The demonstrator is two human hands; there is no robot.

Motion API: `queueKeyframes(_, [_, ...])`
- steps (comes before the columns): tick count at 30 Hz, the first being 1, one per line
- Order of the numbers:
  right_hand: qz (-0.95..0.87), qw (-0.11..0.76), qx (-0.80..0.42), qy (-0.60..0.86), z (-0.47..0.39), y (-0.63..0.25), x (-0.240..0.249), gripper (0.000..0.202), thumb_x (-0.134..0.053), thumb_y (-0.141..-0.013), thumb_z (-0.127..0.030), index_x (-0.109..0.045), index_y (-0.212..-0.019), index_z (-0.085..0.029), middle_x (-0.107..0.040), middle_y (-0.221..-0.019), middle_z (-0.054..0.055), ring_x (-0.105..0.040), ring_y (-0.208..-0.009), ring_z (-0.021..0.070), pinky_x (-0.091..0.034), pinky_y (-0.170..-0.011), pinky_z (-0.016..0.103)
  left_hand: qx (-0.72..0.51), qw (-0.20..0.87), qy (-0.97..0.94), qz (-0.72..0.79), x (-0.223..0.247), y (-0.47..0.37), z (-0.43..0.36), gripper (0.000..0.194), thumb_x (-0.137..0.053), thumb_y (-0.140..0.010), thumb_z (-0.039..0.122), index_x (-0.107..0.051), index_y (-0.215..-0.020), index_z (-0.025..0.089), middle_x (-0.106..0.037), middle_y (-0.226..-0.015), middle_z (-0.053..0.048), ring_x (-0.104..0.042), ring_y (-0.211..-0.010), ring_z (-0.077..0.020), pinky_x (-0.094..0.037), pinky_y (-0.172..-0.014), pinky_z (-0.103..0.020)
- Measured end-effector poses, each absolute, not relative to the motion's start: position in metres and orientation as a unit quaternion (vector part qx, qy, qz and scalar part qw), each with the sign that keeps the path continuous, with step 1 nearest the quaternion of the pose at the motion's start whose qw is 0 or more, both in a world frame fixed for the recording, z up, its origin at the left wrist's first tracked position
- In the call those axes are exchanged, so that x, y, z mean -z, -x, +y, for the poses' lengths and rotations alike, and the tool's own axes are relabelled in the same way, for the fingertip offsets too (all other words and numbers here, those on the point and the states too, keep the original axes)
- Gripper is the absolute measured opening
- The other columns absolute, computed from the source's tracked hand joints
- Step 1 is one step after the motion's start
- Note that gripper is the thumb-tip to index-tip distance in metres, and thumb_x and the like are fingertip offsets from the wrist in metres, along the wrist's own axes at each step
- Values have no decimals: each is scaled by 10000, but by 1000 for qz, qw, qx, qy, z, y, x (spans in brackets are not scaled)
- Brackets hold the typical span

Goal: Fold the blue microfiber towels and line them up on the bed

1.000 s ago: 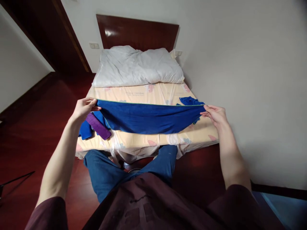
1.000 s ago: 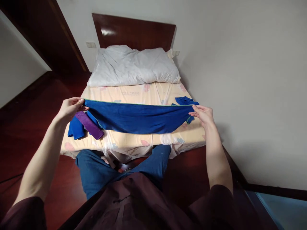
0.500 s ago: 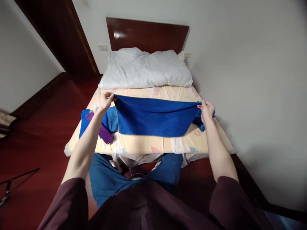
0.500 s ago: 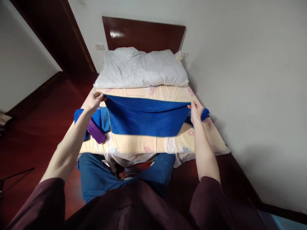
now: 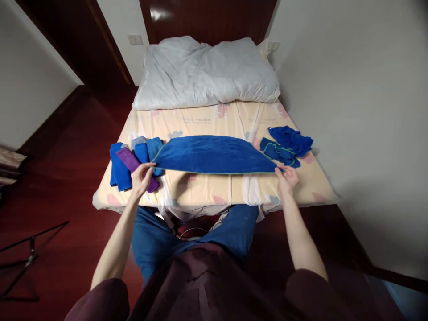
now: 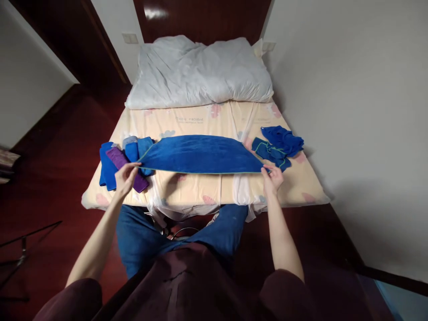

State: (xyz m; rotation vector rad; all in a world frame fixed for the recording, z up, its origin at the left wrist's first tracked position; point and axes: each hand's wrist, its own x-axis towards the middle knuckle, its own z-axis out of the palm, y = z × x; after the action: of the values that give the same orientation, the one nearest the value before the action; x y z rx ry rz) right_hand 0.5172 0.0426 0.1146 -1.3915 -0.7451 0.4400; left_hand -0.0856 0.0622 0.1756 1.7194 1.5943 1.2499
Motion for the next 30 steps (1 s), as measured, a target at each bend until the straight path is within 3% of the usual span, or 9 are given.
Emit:
queueKeyframes(6, [-243, 621, -211, 715, 2, -499, -12, 296, -825, -546, -318, -610, -706, -191, -723, -738, 36, -720, -770, 199, -610, -854, 371, -327, 333, -619, 632, -64, 84, 20, 419, -539, -899, 552, -687, -1047, 189, -732, -1199, -125, -665, -1154, -289, -499, -1054, -413])
queueKeyframes(11, [-209, 589, -208, 753, -20, -504, 22, 296, -834, -518, -335, -606, -645, -195, -728, -680, 59, -723, -714, 233, -637, -790, 400, -302, 320, -606, 663, -22, 92, -1, 467, -502, -895, 597, -685, -1020, 187, -727, -1116, -127, -676, -1070, -292, -506, -1024, -436])
queueKeyframes(17, [-221, 546, -218, 778, -39, -511, 31, 206, -748, -533, -272, -650, -689, -178, -759, -752, 98, -747, -780, 273, -621, -849, 438, -227, 308, -643, 663, -10, 103, -16, 523, -468, -892, 613, -716, -1013, 168, -680, -986, -112, -661, -892, -259, -561, -863, -416])
queueKeyframes(22, [-267, 450, -210, 826, -35, -520, 24, 166, -689, -551, -229, -689, -711, -187, -768, -796, 105, -741, -845, 310, -585, -928, 500, -132, 303, -750, 573, -20, 106, 4, 455, -436, -936, 547, -722, -975, 195, -726, -978, -98, -648, -968, -281, -524, -910, -418])
queueKeyframes(26, [-361, 350, -127, 855, -7, -524, 7, 284, -636, -666, -269, -755, -908, -178, -770, -990, 142, -711, -1009, 326, -513, -1040, 515, -101, 294, -762, 568, -33, 100, 44, 473, -411, -955, 535, -725, -1048, 195, -737, -990, -101, -668, -873, -257, -525, -846, -381])
queueKeyframes(30, [-443, 331, -122, 824, 48, -522, -7, 393, -576, -789, -331, -737, -1100, -154, -738, -1138, 176, -681, -1105, 313, -505, -1054, 486, -138, 277, -763, 567, -43, 85, 103, 456, -416, -934, 494, -733, -1038, 184, -741, -1032, -114, -680, -882, -250, -531, -853, -359])
